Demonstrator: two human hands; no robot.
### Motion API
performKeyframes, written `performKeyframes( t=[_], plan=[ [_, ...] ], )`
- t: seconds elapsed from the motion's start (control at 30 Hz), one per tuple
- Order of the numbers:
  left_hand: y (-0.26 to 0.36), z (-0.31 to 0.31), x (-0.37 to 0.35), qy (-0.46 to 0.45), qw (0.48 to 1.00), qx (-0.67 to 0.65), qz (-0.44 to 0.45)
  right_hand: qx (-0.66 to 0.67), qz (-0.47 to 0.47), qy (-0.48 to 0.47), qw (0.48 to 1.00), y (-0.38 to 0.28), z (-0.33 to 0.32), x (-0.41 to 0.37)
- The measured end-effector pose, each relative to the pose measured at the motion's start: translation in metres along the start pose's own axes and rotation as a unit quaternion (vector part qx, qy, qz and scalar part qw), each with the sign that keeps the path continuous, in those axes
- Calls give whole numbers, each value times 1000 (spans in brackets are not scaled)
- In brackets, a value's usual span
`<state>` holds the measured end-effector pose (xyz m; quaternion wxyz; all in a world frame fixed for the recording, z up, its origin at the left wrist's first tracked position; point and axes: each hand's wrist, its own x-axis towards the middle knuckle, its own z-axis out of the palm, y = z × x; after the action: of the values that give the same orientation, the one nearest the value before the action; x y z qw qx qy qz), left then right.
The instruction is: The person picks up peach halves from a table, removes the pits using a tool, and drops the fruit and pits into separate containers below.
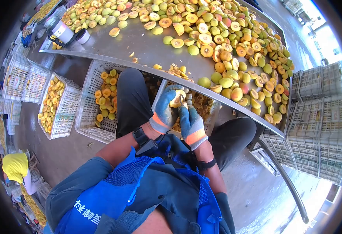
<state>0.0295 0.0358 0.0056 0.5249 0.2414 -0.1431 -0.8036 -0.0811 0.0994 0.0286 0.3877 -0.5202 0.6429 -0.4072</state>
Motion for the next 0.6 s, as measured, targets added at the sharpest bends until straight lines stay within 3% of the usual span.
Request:
performKeyframes(
  t=[0.2, 0.23, 0.3, 0.4, 0.5, 0.6],
  plan=[
    [-6, 1, -2, 29, 998, 53, 17, 1, 29, -52, 998, 4, -3, 4],
    [-8, -2, -2, 13, 991, 120, 50, -30, 23, -67, 997, 5, -4, 4],
    [-12, -5, 2, 27, 992, 116, 47, -90, 11, -96, 991, 6, -7, 5],
    [-13, -10, 6, 17, 992, 122, 29, -16, 18, -79, 997, 13, -7, 4],
    [-6, -10, 6, 35, 991, 125, -30, -24, 23, -122, 992, 23, -12, 7],
    [0, -11, 8, 11, 990, 118, -79, 146, 144, -174, 963, 18, -18, 7]
  ],
)
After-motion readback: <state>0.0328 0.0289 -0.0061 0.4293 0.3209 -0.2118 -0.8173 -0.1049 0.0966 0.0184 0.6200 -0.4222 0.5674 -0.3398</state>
